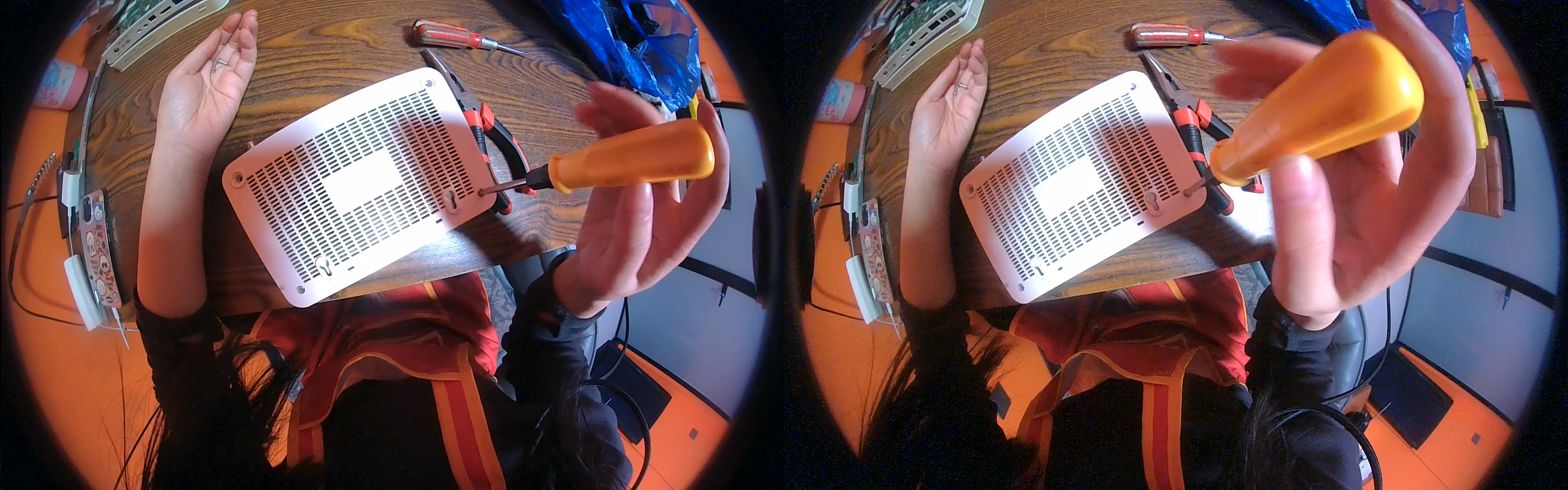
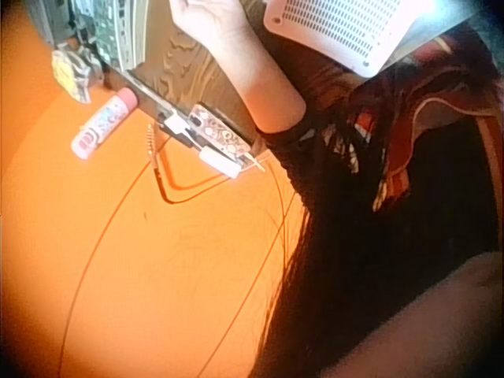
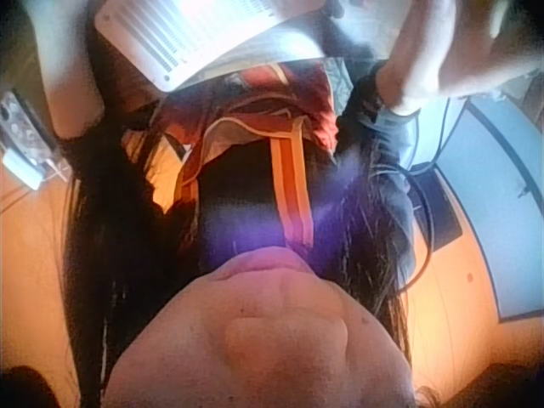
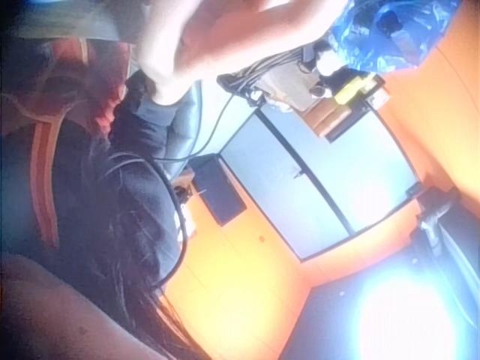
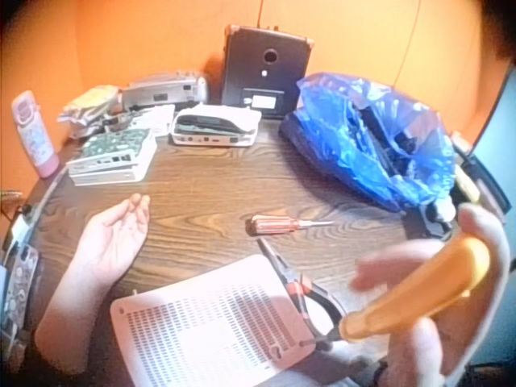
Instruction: The person uses a screwdriver to remove screws from a white electronic device, then separates the casing to expose the internal circuit board. They place the casing and board on the table and continue handling the components.
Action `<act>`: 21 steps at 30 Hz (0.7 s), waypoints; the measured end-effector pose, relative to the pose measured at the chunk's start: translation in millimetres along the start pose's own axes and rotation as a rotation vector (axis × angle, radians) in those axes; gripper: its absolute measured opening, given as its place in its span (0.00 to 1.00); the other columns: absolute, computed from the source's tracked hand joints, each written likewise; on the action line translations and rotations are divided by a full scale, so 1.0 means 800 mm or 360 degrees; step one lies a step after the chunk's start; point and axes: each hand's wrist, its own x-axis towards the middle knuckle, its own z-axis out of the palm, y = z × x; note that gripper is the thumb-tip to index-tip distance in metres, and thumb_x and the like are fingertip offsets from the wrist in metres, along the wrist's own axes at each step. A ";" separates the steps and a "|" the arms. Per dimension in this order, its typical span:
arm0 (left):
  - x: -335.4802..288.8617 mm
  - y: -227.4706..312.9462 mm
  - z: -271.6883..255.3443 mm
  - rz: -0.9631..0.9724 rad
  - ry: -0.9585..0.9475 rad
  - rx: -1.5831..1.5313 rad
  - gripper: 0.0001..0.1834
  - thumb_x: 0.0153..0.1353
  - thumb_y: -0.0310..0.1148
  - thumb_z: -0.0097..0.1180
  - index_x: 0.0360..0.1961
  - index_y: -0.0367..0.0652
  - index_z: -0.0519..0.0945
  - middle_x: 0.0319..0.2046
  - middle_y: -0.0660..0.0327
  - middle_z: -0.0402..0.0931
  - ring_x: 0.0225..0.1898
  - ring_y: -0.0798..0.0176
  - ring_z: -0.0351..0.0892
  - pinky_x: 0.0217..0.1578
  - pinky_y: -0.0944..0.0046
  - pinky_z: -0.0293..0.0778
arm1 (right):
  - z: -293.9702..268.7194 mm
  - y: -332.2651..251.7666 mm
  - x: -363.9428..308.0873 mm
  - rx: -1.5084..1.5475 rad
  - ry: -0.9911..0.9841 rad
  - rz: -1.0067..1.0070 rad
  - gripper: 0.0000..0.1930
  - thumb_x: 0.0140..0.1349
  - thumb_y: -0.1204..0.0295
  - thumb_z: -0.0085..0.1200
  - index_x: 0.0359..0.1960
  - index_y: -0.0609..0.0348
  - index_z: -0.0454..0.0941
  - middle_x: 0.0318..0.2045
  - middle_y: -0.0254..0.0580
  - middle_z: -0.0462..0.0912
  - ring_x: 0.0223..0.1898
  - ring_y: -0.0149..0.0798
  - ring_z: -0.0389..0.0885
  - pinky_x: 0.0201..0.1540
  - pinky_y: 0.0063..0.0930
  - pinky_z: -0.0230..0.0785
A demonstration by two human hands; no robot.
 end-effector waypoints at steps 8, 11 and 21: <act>-0.005 -0.013 0.005 -0.0069 -0.0143 -0.0057 0.15 0.68 0.23 0.36 0.54 0.28 0.62 0.54 0.43 0.64 0.54 0.49 0.68 0.54 0.57 0.71 | -0.001 -0.006 -0.005 0.0007 -0.0044 0.0061 0.34 0.58 0.71 0.51 0.66 0.57 0.49 0.39 0.62 0.78 0.35 0.45 0.82 0.39 0.35 0.76; -0.006 -0.016 0.009 -0.0058 -0.0115 -0.0052 0.15 0.68 0.23 0.36 0.54 0.28 0.62 0.54 0.43 0.64 0.54 0.49 0.68 0.54 0.57 0.71 | -0.003 -0.003 -0.005 -0.0011 -0.0004 0.0099 0.33 0.58 0.71 0.52 0.65 0.57 0.51 0.39 0.61 0.78 0.36 0.46 0.81 0.41 0.38 0.76; -0.004 -0.013 0.007 -0.0081 -0.0144 -0.0037 0.15 0.68 0.23 0.36 0.54 0.28 0.62 0.54 0.43 0.64 0.54 0.49 0.68 0.54 0.57 0.71 | 0.001 -0.013 -0.009 0.0118 0.0104 0.0249 0.33 0.56 0.70 0.55 0.63 0.54 0.54 0.37 0.56 0.76 0.37 0.43 0.78 0.40 0.37 0.74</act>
